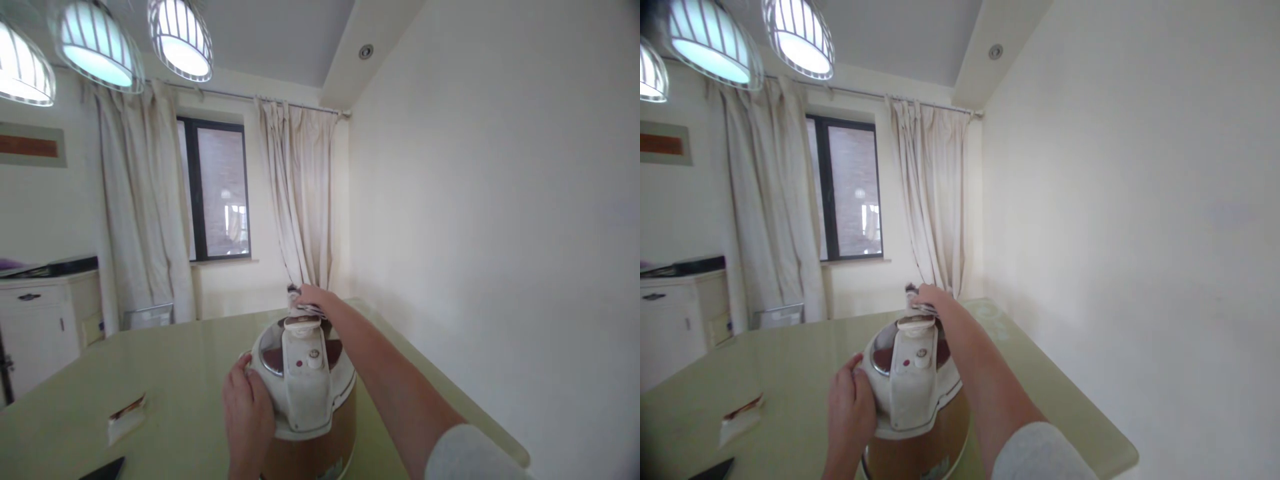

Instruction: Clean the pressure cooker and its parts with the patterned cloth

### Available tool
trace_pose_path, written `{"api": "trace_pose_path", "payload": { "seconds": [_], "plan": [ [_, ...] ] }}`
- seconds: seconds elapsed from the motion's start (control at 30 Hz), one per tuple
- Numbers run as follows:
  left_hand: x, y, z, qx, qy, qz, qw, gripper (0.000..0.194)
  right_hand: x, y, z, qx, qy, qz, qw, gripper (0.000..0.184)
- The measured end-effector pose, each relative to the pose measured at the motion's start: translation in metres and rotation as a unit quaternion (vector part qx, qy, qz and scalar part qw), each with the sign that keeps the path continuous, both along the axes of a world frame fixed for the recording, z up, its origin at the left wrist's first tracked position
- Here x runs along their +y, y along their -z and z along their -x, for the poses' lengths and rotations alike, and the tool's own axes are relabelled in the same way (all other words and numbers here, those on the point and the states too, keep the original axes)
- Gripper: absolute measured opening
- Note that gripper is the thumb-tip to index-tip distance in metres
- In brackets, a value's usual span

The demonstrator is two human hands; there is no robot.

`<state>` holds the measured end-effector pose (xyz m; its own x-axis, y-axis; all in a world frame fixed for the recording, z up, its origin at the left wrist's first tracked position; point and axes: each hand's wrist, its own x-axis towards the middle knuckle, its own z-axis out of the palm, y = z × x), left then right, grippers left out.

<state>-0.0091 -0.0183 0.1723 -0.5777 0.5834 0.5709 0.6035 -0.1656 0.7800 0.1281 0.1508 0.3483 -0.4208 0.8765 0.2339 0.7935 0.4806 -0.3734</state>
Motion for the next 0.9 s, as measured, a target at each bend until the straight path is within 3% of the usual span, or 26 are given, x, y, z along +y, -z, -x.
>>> {"api": "trace_pose_path", "payload": {
  "seconds": [0.13,0.27,0.33,0.4,0.47,0.57,0.63,0.7,0.77,0.83,0.9],
  "plan": [
    [0.0,-0.001,-0.002,-0.016,0.013,0.006,1.0,0.053,-0.013,0.028,-0.06,0.035,0.004,-0.026,0.999,0.024],
    [0.003,0.0,-0.003,-0.041,0.006,0.007,0.999,0.053,-0.07,0.075,-0.106,0.116,0.003,-0.117,0.986,0.025],
    [0.004,0.001,-0.001,-0.045,-0.001,0.011,0.999,0.053,-0.099,0.096,-0.12,0.155,-0.053,-0.174,0.971,0.034],
    [0.005,0.002,0.002,-0.045,0.003,0.016,0.999,0.055,-0.113,0.106,-0.127,0.192,-0.111,-0.17,0.96,0.041],
    [0.005,0.001,0.005,-0.047,0.018,0.021,0.999,0.057,-0.104,0.105,-0.131,0.235,-0.099,-0.105,0.961,0.035],
    [0.003,-0.003,0.007,-0.055,0.031,0.025,0.998,0.056,-0.064,0.094,-0.133,0.275,0.038,-0.014,0.961,0.012],
    [0.001,-0.006,0.007,-0.065,0.032,0.024,0.997,0.055,-0.044,0.093,-0.133,0.279,0.101,0.004,0.955,0.011],
    [0.0,-0.008,0.006,-0.077,0.032,0.025,0.996,0.055,-0.045,0.104,-0.135,0.287,0.126,0.008,0.95,0.015],
    [0.001,-0.008,0.007,-0.083,0.035,0.026,0.996,0.055,-0.068,0.126,-0.136,0.31,0.139,-0.036,0.94,0.017],
    [0.002,-0.006,0.009,-0.084,0.037,0.028,0.995,0.055,-0.103,0.152,-0.137,0.346,0.128,-0.148,0.918,0.027],
    [0.004,-0.004,0.011,-0.084,0.033,0.031,0.995,0.055,-0.132,0.169,-0.137,0.347,0.05,-0.215,0.911,0.04]
  ]
}}
